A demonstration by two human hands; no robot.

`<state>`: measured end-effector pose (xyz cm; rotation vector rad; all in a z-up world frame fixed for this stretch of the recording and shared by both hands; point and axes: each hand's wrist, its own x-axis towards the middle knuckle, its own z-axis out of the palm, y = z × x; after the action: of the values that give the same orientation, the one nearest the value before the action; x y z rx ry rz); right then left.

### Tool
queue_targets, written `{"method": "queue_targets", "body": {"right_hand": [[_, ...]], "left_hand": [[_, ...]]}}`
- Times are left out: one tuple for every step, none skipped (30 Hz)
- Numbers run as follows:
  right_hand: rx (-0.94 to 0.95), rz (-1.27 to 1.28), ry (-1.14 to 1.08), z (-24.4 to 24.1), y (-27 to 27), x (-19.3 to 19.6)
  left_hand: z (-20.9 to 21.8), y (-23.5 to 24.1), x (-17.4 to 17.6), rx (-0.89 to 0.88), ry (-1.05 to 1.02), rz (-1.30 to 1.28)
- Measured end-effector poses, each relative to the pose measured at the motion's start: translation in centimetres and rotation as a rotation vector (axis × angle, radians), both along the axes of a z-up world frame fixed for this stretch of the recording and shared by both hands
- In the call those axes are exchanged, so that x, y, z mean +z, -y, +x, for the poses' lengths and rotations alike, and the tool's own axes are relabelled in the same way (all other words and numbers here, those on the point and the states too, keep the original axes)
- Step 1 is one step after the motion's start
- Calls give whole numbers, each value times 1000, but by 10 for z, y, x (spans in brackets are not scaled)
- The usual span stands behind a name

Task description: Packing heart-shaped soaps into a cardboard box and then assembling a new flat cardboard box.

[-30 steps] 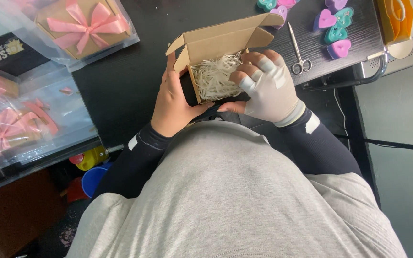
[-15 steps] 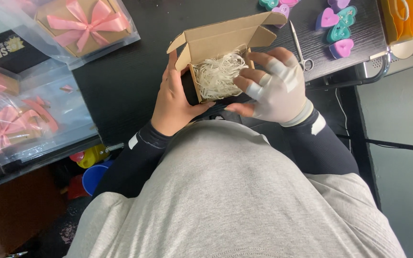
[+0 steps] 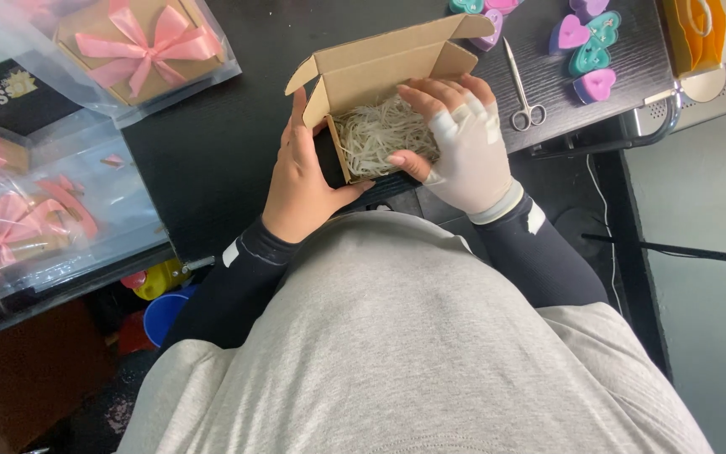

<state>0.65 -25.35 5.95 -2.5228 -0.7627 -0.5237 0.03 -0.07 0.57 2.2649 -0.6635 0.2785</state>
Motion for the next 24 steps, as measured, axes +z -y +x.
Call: {"method": "queue_targets", "body": {"right_hand": [[-5,0,-1,1,-1,-5],[40,-31,-14,2,-1,-9],[86,-62,-27,4,-1,-14],[87,-64,-27,5,-4,-12],[117,-119,-34,7,-6,-11],[148,-171,-45,7,-10,-11],[150,-169,-49,6,-12,-11],[166,-228,-83,8,-13,-11],[182,-288,-117,9,-14,-11],[182,-288,-116,9,-11,-8],[180,-226,-22,10,-9,-5],[179,-164,71,10,-6,-2],[181,-164,73,7,-1,1],[145,-76,94,4,4,5],[108,11,117,0,9,8],[110,11,118,-4,14,10],[127,72,87,-7,19,12],[143,132,55,-11,24,14],[143,133,55,-15,22,11],[200,121,72,-19,21,9],[257,110,89,-22,20,7],[256,108,89,-23,14,4],[313,82,77,-24,8,1],[369,56,63,-26,2,-2]], "left_hand": [[-1,-1,-1,-5,-1,0],[-1,-1,-3,0,-44,-25],[-2,0,-5,4,-87,-50],[-1,1,-3,5,-87,-52],[0,1,-1,0,-60,-56],[-2,1,1,-3,-38,-55],[-3,0,-1,-1,-43,-53],[-2,0,-2,-5,-34,-54],[-1,0,-4,-10,-26,-55],[0,-1,-5,-10,-25,-55],[0,-2,-7,-22,-20,-58],[1,-2,-8,-32,-15,-61],[2,-2,-8,-31,-14,-61],[2,-1,-8,-15,-15,-28],[2,-1,-8,1,-16,6],[1,-2,-7,2,-15,6],[1,-2,-7,-4,-15,-1],[0,-2,-7,-12,-17,-9],[0,-2,-7,-12,-18,-9],[0,-1,-7,-3,-34,-18],[0,-1,-7,7,-51,-27],[0,-1,-7,6,-50,-28],[1,0,-8,-5,-57,-51],[1,0,-8,-15,-65,-72]]}}
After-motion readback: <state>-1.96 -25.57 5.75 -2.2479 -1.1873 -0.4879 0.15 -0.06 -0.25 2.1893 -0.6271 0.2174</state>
